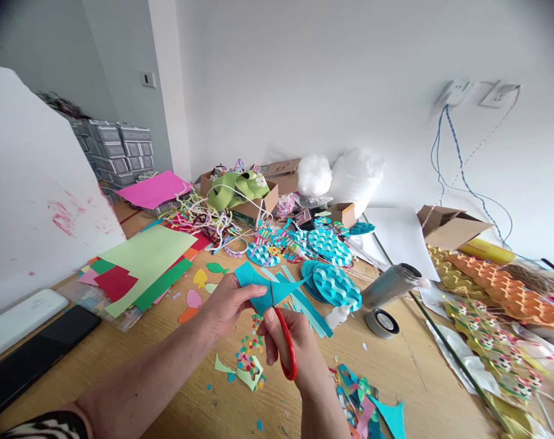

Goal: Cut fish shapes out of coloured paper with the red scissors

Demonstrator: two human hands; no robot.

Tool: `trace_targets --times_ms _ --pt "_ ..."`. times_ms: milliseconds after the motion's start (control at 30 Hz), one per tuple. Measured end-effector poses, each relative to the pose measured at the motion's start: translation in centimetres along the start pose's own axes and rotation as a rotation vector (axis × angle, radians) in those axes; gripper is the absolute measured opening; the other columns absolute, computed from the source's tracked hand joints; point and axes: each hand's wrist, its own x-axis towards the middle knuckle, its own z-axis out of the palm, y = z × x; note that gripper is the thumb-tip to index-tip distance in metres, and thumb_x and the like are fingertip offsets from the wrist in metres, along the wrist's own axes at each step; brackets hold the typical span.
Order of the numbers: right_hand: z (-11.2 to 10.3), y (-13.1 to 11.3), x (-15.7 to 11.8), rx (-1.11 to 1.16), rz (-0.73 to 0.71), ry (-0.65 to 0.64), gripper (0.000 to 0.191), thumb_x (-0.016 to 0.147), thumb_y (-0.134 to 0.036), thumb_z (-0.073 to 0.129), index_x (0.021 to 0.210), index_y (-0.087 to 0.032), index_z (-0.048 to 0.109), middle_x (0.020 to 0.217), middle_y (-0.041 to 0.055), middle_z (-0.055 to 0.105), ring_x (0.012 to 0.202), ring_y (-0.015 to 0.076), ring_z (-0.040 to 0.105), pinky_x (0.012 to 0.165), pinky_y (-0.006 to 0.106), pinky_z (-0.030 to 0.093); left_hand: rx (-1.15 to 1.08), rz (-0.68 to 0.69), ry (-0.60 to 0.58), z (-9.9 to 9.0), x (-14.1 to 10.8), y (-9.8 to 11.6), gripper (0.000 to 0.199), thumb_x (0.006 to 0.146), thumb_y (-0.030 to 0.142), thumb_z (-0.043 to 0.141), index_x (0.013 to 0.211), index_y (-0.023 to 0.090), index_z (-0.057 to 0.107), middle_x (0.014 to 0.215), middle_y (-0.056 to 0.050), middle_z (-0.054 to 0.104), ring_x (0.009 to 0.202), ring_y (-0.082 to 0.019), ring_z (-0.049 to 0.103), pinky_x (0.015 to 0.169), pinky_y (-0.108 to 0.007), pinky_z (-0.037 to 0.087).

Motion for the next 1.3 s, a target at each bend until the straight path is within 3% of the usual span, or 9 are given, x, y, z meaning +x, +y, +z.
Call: trace_targets --times_ms 733,1100,1300 --pt "-0.2 0.64 0.0 -0.022 0.033 -0.012 0.06 0.081 -0.072 0.045 0.07 -0.015 0.061 0.034 -0.0035 0.048 0.034 0.0084 0.035 0.042 0.022 0.025 0.033 0.025 0.008 0.04 0.05 -0.08 0.027 0.061 0.032 0.072 0.062 0.014 0.053 0.056 0.001 0.05 0.051 -0.01 0.046 0.054 -0.028 0.042" --pt "-0.14 0.31 -0.05 -0.053 -0.025 -0.006 0.062 0.083 -0.072 0.041 0.071 -0.015 0.06 0.038 -0.0015 0.051 0.041 0.011 0.042 0.049 0.024 0.034 0.042 0.049 -0.037 -0.2 0.11 -0.23 0.023 0.063 0.029 0.07 0.062 0.012 0.055 0.057 -0.001 0.054 0.052 -0.01 0.047 0.055 -0.027 0.042" --pt "-0.18 0.64 -0.06 -0.019 0.025 -0.006 0.062 0.08 -0.074 0.043 0.07 -0.015 0.059 0.036 -0.003 0.049 0.035 0.0083 0.036 0.044 0.023 0.027 0.038 0.047 -0.024 -0.18 0.14 -0.28 0.022 0.063 0.028 0.07 0.062 0.012 0.056 0.059 -0.001 0.055 0.053 -0.011 0.049 0.056 -0.027 0.042"
